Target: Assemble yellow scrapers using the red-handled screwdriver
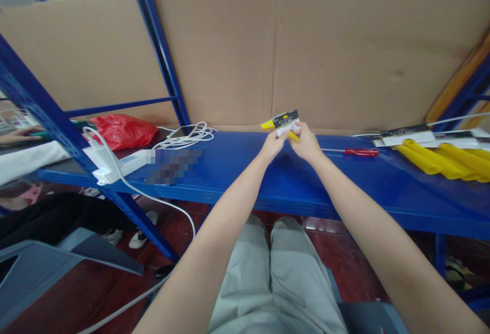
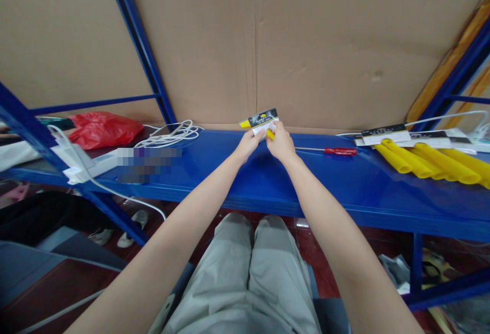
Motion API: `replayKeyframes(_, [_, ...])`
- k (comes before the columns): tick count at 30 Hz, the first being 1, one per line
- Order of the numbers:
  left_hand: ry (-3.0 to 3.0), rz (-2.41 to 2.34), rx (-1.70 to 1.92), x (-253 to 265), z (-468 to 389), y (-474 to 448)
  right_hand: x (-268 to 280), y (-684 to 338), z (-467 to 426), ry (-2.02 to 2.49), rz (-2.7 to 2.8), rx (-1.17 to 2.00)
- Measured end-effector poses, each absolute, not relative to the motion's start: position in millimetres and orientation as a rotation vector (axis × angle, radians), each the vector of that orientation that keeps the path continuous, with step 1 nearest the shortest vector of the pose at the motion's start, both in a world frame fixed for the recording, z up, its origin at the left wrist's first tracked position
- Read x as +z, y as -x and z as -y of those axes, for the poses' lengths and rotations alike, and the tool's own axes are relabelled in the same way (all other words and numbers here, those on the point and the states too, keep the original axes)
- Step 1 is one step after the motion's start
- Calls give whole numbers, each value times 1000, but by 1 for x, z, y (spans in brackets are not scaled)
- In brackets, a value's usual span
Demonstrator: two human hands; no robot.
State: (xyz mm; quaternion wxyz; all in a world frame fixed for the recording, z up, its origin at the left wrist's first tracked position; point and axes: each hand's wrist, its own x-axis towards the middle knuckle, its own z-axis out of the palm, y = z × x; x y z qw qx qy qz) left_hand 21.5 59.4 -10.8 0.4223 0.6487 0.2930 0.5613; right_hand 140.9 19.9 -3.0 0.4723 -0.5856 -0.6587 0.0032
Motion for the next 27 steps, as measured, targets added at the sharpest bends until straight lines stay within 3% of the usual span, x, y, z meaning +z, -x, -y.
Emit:
replayKeyframes(5, [-1475, -693, 1373, -6, -50, -23, -4, -140, -24, 1249, 1586, 160])
replayKeyframes(11, [-1249, -719, 1517, 1, -45, -20, 8, -149, -22, 1228, 1260, 674])
replayKeyframes(17, [-1127, -750, 1552, 4, -44, -16, 20, -149, -1, 1113, 1266, 1054])
replayKeyframes(27, [-1050, -612, 1490, 2, -48, -16, 22, -144, -2, 1067, 1178, 1060])
